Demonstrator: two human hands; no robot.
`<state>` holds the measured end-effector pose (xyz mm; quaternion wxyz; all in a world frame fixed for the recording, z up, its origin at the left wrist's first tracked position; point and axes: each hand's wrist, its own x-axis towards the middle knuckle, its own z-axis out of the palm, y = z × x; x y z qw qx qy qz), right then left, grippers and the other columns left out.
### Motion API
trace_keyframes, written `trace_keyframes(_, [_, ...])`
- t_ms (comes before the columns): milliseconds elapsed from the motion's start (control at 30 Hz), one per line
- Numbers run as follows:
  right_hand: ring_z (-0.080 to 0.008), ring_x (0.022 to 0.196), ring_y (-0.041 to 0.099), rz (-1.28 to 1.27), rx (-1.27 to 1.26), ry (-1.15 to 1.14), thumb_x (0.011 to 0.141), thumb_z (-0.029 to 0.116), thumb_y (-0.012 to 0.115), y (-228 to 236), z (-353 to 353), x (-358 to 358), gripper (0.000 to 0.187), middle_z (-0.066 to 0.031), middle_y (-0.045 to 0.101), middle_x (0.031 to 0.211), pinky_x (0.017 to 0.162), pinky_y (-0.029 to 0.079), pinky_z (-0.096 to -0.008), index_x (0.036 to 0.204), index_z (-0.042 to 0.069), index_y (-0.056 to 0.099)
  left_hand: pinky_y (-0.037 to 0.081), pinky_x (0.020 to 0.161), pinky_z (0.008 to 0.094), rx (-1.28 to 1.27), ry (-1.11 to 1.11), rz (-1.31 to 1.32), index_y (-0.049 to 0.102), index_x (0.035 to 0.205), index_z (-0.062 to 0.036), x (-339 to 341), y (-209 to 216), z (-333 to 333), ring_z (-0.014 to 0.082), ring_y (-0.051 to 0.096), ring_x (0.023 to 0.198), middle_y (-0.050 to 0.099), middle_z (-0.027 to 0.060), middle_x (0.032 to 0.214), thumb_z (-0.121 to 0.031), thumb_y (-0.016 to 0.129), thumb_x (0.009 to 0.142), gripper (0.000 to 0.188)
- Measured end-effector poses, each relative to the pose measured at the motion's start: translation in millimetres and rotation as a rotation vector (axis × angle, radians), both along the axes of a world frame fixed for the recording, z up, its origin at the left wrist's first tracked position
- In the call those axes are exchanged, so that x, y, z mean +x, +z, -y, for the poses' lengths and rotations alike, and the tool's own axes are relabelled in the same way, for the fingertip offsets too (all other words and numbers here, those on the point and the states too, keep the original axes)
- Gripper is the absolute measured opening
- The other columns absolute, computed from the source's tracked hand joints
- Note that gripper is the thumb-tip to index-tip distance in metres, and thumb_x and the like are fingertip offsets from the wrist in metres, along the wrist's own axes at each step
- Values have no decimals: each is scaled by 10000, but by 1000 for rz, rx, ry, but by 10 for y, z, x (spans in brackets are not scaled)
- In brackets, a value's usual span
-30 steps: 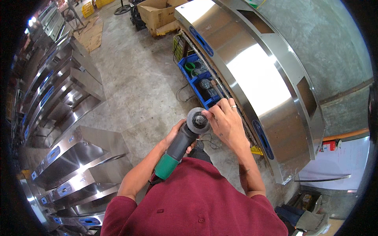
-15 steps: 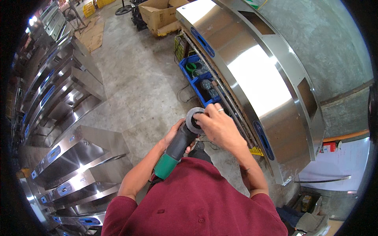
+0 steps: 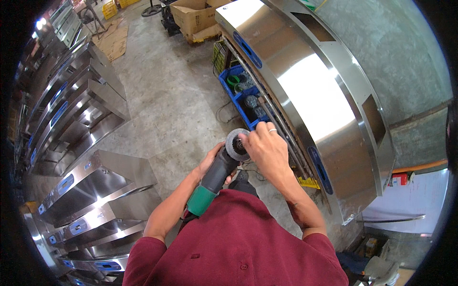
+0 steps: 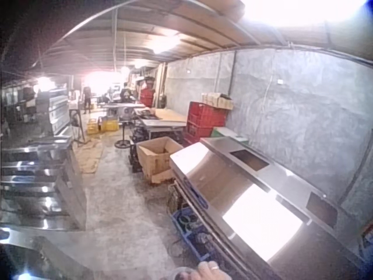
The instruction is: The person positions a large stainless steel unit, then kneels to change the disc on an angle grinder. They proceed to polish the surface of the metal unit with the grinder, moving the tool across the top and edges.
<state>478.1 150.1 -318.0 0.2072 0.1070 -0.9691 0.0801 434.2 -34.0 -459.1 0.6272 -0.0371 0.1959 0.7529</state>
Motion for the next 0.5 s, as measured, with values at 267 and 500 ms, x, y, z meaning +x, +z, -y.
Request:
trace_keyframes(267, [-289,862,627,20,-1,93,947,276,760,-34,-78,35,300,-99,571,897,670,537,-406,797,57,620,594,469,433,-84,-8,40,628,1141,19,-19,-50,12,325,655,520,648,218,733,-705,303,1050,799])
trace_keyframes(500, [-348,938,627,40,-165,127,924,126,762,40,-51,53,136,-135,632,982,789,540,-452,1002,44,687,586,476,441,-198,24,97,618,1113,-57,-56,14,-65,316,667,545,646,120,753,-751,491,990,716])
